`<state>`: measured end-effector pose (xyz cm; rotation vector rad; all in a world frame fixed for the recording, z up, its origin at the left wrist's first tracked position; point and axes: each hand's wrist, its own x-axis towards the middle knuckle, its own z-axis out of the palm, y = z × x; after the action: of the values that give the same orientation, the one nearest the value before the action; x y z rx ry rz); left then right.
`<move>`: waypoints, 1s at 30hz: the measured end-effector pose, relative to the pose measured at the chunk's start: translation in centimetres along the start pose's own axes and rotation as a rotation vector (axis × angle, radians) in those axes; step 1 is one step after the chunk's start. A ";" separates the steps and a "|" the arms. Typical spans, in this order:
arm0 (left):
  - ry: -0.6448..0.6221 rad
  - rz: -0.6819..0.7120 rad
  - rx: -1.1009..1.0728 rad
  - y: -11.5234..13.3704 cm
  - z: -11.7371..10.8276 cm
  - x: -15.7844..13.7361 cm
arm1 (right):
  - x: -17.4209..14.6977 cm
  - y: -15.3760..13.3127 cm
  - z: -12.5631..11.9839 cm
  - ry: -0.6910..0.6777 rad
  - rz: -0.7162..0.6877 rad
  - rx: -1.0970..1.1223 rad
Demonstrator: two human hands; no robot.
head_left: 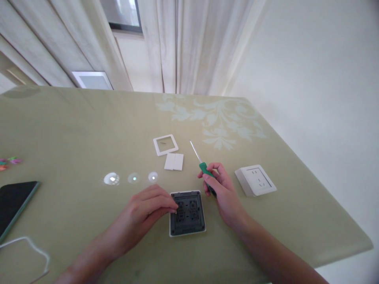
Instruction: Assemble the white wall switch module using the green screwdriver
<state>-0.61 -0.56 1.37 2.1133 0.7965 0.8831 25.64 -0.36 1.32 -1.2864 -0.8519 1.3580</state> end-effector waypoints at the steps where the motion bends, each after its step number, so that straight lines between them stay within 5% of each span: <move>1: -0.006 0.004 0.002 0.0 0.0 0.0 | 0.0 -0.1 0.0 -0.002 0.000 0.003; 16: -0.142 0.109 0.119 0.9 -0.3 0.0 | -0.4 -0.5 -0.1 -0.022 0.008 0.054; 30: -0.164 -0.059 0.097 0.8 0.2 -0.4 | -0.3 -0.4 -0.1 -0.020 0.006 0.044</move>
<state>-0.50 -1.37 1.77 2.2019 0.8253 0.6421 25.80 -0.61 1.80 -1.2446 -0.8281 1.3894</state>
